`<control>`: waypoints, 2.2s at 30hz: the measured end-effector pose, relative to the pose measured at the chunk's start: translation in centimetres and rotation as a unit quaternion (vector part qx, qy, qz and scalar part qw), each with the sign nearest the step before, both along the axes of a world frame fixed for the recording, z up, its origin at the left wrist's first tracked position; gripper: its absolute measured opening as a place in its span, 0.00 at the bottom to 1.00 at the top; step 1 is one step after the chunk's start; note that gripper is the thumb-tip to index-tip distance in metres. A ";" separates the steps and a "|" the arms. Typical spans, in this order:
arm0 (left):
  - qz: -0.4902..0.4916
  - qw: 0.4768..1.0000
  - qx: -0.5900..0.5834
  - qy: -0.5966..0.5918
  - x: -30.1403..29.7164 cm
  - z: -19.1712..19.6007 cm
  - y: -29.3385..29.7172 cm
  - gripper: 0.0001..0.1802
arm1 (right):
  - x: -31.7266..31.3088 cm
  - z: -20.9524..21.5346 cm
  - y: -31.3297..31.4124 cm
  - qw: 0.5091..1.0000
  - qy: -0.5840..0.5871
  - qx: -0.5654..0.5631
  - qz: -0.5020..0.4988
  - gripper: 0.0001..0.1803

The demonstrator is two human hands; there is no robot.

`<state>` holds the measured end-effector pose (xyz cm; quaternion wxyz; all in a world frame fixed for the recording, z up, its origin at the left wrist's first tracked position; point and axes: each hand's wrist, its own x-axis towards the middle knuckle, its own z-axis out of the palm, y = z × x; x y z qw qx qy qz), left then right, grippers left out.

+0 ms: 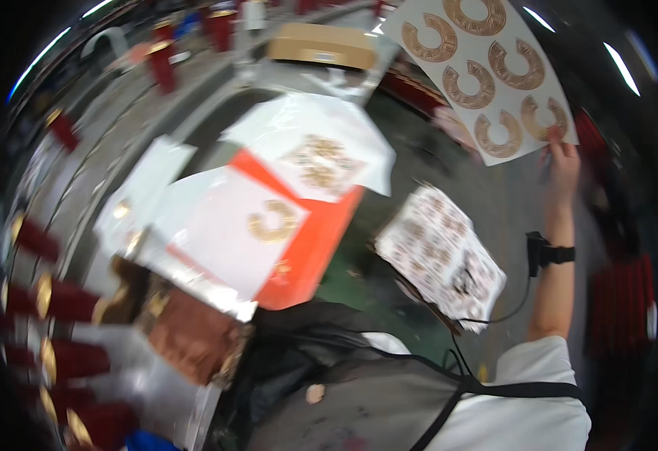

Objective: Cleaning the neck of a liquor bottle and applying a decorative gold label.

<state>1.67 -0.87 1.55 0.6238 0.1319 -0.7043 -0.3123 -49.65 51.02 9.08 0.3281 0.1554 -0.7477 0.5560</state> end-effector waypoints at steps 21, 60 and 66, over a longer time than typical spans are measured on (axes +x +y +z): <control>0.385 0.910 0.112 -0.105 6.3 -2.0 7.2 0.23 | -20.6 -4.6 -51.5 0.832 0.093 0.513 0.188 0.14; 0.332 0.866 0.137 -0.347 4.4 -3.8 5.2 0.30 | 8.3 -6.2 -93.3 0.805 0.168 0.383 0.422 0.31; 0.310 0.869 0.142 -0.357 6.4 -3.4 5.1 0.27 | 8.9 -5.9 -89.2 0.795 0.225 0.423 0.372 0.19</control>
